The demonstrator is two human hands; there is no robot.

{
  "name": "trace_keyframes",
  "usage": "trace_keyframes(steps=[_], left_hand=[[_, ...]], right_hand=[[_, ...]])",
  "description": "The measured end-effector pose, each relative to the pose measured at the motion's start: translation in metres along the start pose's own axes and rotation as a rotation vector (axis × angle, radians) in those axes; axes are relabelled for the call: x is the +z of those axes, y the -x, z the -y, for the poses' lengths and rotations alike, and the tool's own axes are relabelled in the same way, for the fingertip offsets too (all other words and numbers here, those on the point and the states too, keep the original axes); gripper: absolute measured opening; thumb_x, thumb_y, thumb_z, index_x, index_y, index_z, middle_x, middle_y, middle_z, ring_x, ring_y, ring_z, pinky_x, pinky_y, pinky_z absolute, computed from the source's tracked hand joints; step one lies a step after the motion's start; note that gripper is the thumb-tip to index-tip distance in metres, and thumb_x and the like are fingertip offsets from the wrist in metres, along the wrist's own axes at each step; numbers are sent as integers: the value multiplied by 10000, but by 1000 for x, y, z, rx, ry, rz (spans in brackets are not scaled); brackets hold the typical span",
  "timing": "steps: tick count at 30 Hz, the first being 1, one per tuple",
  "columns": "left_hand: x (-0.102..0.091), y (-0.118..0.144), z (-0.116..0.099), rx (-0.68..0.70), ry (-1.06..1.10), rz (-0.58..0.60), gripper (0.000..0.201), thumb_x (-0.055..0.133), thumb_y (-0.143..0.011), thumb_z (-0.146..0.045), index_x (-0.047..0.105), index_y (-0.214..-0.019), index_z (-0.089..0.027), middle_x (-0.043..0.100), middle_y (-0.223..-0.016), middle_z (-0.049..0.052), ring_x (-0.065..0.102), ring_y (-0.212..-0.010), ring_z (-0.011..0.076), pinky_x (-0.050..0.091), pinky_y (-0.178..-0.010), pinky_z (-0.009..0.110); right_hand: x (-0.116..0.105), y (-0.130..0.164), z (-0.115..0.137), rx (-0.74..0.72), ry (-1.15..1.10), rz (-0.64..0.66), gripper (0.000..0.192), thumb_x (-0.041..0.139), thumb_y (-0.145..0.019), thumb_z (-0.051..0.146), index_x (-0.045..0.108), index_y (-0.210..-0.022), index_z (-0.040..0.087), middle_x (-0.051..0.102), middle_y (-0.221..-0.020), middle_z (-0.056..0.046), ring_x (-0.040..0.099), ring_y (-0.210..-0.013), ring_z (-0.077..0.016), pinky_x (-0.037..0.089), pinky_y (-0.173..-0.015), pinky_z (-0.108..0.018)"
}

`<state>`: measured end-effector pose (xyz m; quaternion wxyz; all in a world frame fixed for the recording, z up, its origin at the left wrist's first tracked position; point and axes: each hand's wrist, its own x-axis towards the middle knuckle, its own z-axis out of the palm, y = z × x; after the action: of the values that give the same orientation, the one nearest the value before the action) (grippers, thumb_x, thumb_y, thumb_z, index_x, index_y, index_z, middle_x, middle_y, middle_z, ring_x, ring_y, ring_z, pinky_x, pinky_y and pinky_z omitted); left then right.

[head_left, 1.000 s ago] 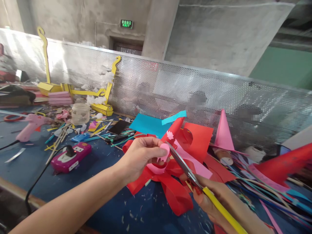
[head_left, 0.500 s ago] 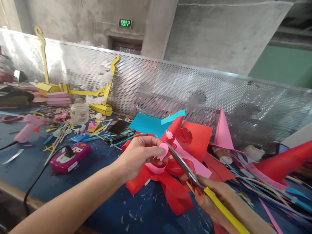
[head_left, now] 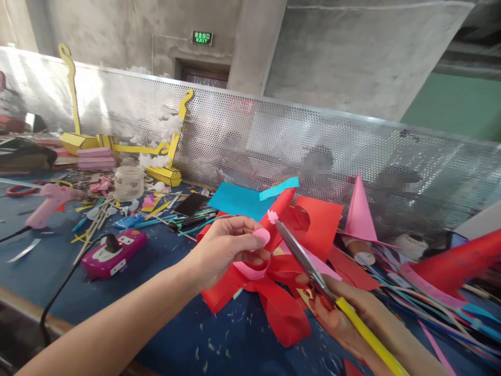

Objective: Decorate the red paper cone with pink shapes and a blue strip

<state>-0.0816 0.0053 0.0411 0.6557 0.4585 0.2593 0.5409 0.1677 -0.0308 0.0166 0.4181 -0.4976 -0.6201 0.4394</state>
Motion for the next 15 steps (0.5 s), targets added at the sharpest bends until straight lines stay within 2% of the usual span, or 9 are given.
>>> trace_keyframes(steps=[3, 6, 8, 11, 15], left_hand=[[0, 1, 2, -7, -88, 48, 143, 777, -706, -224, 692, -773, -130, 668, -659, 15, 647, -626, 119, 508, -644, 245], [1, 2, 4, -5, -209, 106, 184, 750, -708, -190, 683, -868, -131, 679, -679, 20, 620, -606, 113, 496, -624, 243], [4, 4, 6, -25, -269, 131, 198, 740, -694, -168, 614, -846, -156, 670, -676, 2, 624, -591, 121, 487, -591, 244], [11, 8, 10, -52, -403, 161, 219, 717, -690, -154, 507, -743, -186, 614, -616, -34, 603, -561, 118, 442, -536, 221], [17, 11, 15, -7, -543, 238, 137, 689, -704, -143, 556, -719, -170, 567, -623, -38, 500, -552, 82, 364, -507, 196]], right_hand=[[1, -3, 4, 9, -38, 13, 514, 847, -599, 565, 752, -987, 242, 606, -723, -29, 585, -627, -184, 541, -654, -322], [8, -7, 5, -79, -8, -137, 490, 857, -606, 496, 740, -1001, 231, 604, -676, -9, 560, -588, -164, 509, -597, -292], [15, -9, 8, -131, 11, -201, 512, 856, -611, 457, 710, -1053, 241, 615, -687, -3, 557, -593, -162, 498, -573, -287], [25, -9, 17, -181, -2, -229, 523, 834, -629, 442, 659, -1089, 262, 619, -717, 4, 552, -580, -156, 490, -536, -290], [36, -8, 23, -201, -31, -240, 519, 842, -615, 388, 642, -1076, 260, 616, -709, 21, 597, -611, -160, 511, -573, -292]])
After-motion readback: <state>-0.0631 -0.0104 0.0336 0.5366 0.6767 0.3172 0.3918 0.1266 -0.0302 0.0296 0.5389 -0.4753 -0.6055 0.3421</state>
